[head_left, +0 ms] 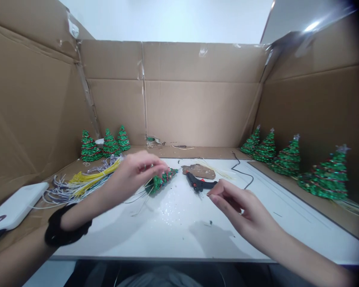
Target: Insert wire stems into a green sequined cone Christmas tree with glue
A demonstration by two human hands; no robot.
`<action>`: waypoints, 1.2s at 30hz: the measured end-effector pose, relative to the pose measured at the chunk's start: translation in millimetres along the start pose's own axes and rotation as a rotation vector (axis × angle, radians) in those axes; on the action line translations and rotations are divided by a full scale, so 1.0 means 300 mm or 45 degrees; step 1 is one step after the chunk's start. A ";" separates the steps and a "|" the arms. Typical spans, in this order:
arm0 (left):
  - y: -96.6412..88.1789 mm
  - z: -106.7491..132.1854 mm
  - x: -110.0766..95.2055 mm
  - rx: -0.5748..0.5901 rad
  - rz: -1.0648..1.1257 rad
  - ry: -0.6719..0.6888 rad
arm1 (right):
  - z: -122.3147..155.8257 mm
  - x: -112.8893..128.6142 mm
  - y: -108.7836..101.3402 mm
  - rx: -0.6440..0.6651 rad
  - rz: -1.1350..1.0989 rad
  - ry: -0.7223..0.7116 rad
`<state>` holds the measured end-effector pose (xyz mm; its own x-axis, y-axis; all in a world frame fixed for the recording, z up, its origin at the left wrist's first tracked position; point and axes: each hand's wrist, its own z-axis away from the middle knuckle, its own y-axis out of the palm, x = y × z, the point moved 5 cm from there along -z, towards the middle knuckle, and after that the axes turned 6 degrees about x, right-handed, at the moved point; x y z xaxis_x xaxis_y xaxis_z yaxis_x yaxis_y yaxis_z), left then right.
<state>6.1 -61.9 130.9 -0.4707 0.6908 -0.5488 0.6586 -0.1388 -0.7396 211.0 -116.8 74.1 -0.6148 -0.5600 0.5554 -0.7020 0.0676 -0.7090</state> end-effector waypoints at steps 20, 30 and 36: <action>-0.118 -0.442 0.331 -0.213 -0.385 -0.321 | -0.277 -0.592 0.039 0.426 0.192 0.203; -0.235 -0.380 0.375 -0.347 -0.395 -0.502 | -0.311 -0.626 0.079 0.656 0.371 -0.031; -0.268 -0.367 0.367 -0.509 -0.352 -0.456 | -0.287 -0.653 0.098 0.637 0.526 -0.217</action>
<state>-34.1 103.5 172.7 -0.7786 0.3715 -0.5057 0.6206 0.3371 -0.7079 279.6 66.0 -18.1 -0.7031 -0.6955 0.1480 -0.1445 -0.0640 -0.9874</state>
